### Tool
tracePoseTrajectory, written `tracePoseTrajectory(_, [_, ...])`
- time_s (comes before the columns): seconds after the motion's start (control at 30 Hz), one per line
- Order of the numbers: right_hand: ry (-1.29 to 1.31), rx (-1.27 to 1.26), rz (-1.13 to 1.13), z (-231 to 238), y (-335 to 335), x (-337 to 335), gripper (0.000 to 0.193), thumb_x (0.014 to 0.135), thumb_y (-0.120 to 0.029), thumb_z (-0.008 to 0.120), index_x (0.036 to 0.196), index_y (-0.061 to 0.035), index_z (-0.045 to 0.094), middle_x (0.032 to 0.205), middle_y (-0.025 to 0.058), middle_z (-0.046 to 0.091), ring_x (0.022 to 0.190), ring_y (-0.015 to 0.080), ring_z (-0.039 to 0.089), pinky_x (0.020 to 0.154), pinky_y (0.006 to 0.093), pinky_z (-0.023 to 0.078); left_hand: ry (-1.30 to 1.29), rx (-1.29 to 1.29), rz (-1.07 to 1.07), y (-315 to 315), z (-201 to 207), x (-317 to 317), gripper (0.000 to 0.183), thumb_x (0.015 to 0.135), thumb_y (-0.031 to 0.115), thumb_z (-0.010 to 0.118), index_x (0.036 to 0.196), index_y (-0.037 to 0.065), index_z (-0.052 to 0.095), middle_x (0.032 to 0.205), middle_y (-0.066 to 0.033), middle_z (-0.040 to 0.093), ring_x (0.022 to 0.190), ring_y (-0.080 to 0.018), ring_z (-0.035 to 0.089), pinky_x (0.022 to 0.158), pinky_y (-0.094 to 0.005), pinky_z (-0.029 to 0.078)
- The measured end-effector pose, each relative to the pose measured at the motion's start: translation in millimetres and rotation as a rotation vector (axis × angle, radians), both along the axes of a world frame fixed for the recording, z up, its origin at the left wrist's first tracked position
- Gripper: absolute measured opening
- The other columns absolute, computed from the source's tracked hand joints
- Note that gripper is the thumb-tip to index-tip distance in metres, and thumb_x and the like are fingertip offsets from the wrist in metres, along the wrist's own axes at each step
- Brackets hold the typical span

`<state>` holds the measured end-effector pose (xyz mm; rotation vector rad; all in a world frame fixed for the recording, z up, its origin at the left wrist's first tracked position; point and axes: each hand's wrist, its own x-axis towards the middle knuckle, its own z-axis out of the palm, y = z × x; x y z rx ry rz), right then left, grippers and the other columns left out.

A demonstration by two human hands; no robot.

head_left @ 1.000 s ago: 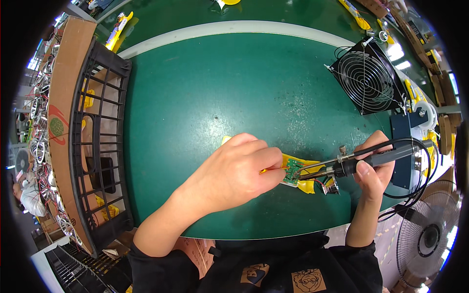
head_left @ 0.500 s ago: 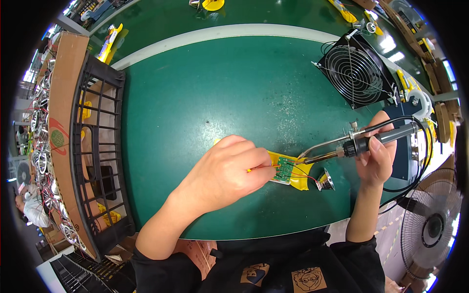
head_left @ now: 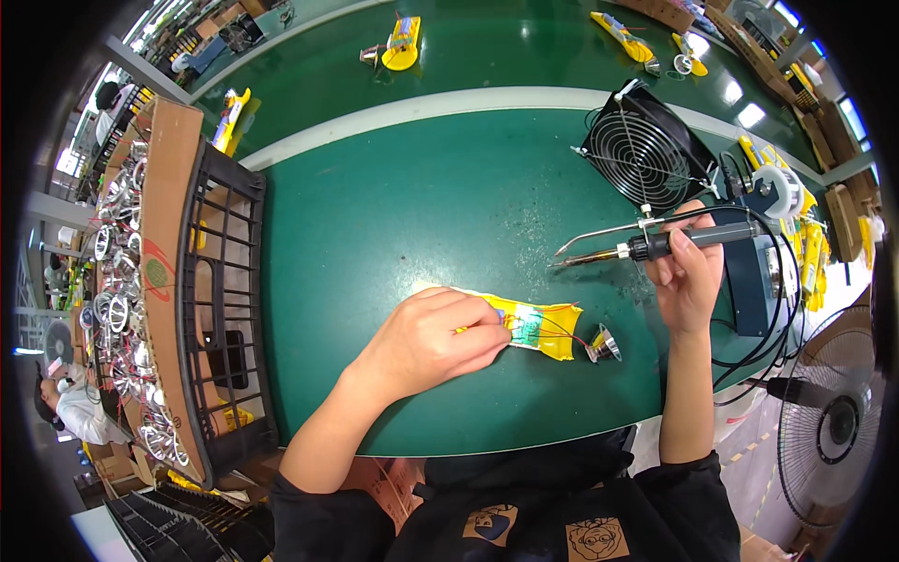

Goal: The person solders wires and circuit boards inside flashlight casings using a soldering iron, then places the assembled units onto a conveyor belt.

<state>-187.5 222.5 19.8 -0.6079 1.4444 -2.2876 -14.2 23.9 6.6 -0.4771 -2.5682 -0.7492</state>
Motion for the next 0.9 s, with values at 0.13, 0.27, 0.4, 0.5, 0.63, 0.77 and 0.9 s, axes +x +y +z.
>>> tracePoseTrajectory(0.13, [-0.009, -0.008, -0.019, 3, 1, -2, 0.016, 0.076, -0.009, 0.054, 0.083, -0.002, 0.042, 0.063, 0.0023, 0.044, 0.043, 0.0046, 0.037, 0.038, 0.0165, 0.026, -0.072, 0.093, 0.019, -4, 0, 4, 0.015, 0.06, 0.008, 0.067, 0.074, 0.009, 0.061, 0.07, 0.0006, 0.055, 0.062, -0.0163, 0.054, 0.06, -0.0283, 0.045])
tracePoseTrajectory(0.27, [0.11, -0.026, -0.113, -1, 0, -6, 0.014, 0.076, -0.007, 0.054, 0.083, -0.0026, 0.042, 0.064, 0.0025, 0.045, 0.044, 0.0047, 0.039, 0.039, 0.0167, 0.029, -0.121, 0.105, 0.069, -11, 18, -5, 0.03, 0.056, 0.015, 0.071, 0.083, 0.008, 0.061, 0.079, -0.0022, 0.057, 0.072, -0.0194, 0.054, 0.065, -0.0303, 0.043])
tracePoseTrajectory(0.4, [0.351, 0.075, -0.261, -12, 1, -9, 0.019, 0.076, 0.0, 0.054, 0.09, 0.0006, 0.042, 0.073, 0.0036, 0.047, 0.057, 0.0045, 0.042, 0.049, 0.0164, 0.034, -0.375, -0.019, 0.097, -18, 16, -10, 0.043, 0.054, 0.018, 0.071, 0.095, 0.009, 0.057, 0.086, -0.0037, 0.057, 0.083, -0.021, 0.052, 0.074, -0.0313, 0.042])
tracePoseTrajectory(0.5, [0.445, 0.142, -0.357, -36, -2, -13, 0.019, 0.076, 0.0, 0.055, 0.091, 0.0028, 0.044, 0.081, 0.0042, 0.045, 0.068, 0.0057, 0.044, 0.057, 0.0168, 0.035, -0.379, -0.002, 0.104, -27, 27, -11, 0.04, 0.054, 0.017, 0.071, 0.09, 0.009, 0.059, 0.081, -0.0044, 0.058, 0.076, -0.0216, 0.055, 0.068, -0.0308, 0.045])
tracePoseTrajectory(0.63, [0.636, 0.164, -0.474, -32, -10, -9, 0.014, 0.074, -0.001, 0.058, 0.083, 0.0028, 0.048, 0.076, 0.0024, 0.046, 0.055, 0.0023, 0.039, 0.045, 0.0156, 0.03, -0.228, 0.07, 0.327, -72, 52, -35, 0.039, 0.054, 0.022, 0.073, 0.086, 0.004, 0.06, 0.076, -0.0082, 0.058, 0.07, -0.022, 0.058, 0.065, -0.0284, 0.046])
tracePoseTrajectory(0.77, [0.648, 0.197, -0.452, -36, -13, -4, 0.012, 0.073, -0.003, 0.06, 0.079, 0.0011, 0.05, 0.07, 0.0013, 0.047, 0.05, 0.0012, 0.037, 0.043, 0.0154, 0.029, 0.011, 0.045, 0.788, -150, 61, -94, 0.04, 0.059, 0.03, 0.07, 0.086, 0.002, 0.06, 0.081, -0.0124, 0.059, 0.073, -0.0255, 0.058, 0.065, -0.0318, 0.045])
tracePoseTrajectory(0.9, [0.612, 0.189, -0.379, -37, -17, 3, 0.014, 0.07, -0.005, 0.062, 0.076, -0.0003, 0.051, 0.056, -0.0005, 0.048, 0.041, 0.0029, 0.038, 0.038, 0.018, 0.029, -0.152, 0.027, 1.217, -227, 47, -129, 0.041, 0.063, 0.041, 0.066, 0.081, 0.004, 0.061, 0.079, -0.0151, 0.06, 0.074, -0.0307, 0.058, 0.063, -0.038, 0.045])
